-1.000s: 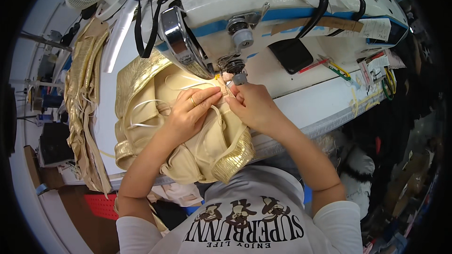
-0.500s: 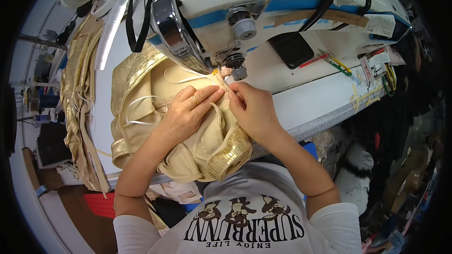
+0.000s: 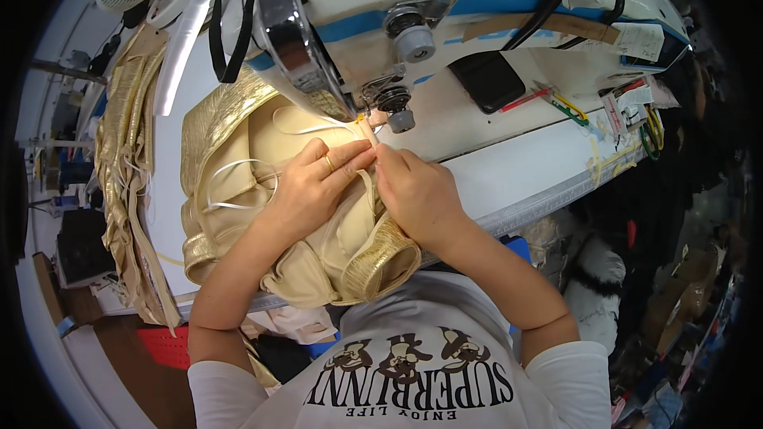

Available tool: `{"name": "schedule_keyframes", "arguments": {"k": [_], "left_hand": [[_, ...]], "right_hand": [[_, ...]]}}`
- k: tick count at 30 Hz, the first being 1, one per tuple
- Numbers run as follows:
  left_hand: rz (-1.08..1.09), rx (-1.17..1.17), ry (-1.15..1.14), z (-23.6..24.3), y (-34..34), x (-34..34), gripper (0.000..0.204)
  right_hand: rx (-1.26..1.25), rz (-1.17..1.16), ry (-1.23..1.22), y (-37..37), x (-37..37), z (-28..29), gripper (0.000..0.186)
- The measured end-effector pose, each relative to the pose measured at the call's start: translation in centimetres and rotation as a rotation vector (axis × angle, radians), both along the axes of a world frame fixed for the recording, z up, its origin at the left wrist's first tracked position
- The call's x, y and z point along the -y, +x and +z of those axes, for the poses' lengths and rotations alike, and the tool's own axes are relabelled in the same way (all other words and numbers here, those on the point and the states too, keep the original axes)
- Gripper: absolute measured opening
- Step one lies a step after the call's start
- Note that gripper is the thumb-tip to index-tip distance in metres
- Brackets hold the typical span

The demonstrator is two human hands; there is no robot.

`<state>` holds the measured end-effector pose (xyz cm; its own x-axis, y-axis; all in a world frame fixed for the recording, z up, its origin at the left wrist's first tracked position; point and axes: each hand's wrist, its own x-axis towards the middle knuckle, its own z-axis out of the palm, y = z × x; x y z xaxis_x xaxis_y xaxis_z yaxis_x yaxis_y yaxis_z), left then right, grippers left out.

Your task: Sewing gold-colored fabric using an industrial sewing machine and trimming with scissors.

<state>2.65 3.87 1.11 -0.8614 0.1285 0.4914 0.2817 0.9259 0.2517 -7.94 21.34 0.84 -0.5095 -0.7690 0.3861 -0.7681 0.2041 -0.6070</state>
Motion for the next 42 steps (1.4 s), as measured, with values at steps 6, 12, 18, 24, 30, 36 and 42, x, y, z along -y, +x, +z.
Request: {"name": "schedule_keyframes", "arguments": {"k": [6, 12, 18, 24, 30, 36, 42], "left_hand": [[-0.002, -0.009, 0.115, 0.0, -0.2, -0.1, 0.041], [0.007, -0.049, 0.186, -0.3, -0.2, 0.1, 0.038], [0.013, -0.052, 0.186, -0.4, -0.3, 0.0, 0.037], [0.008, -0.057, 0.204, -0.2, -0.4, -0.1, 0.035], [0.058, -0.005, 0.232, 0.4, -0.5, -0.3, 0.038], [0.052, -0.025, 0.245, 0.1, -0.6, 0.1, 0.033], [0.092, 0.039, 0.375, 0.7, -1.1, 0.3, 0.034]], "right_hand": [[-0.211, -0.064, 0.069, 1.0, -0.2, 0.2, 0.033], [-0.096, -0.041, -0.032, 0.5, 0.0, -0.7, 0.028], [-0.021, -0.021, -0.075, 0.5, -0.1, 0.0, 0.029], [-0.345, 0.029, 0.105, 0.9, 0.0, 0.1, 0.037], [-0.665, 0.042, 0.287, 1.5, 0.3, 0.5, 0.039], [-0.190, 0.012, 0.009, -0.5, -0.3, 0.0, 0.036], [0.134, -0.125, 0.173, -1.1, -0.3, 1.2, 0.047]]}}
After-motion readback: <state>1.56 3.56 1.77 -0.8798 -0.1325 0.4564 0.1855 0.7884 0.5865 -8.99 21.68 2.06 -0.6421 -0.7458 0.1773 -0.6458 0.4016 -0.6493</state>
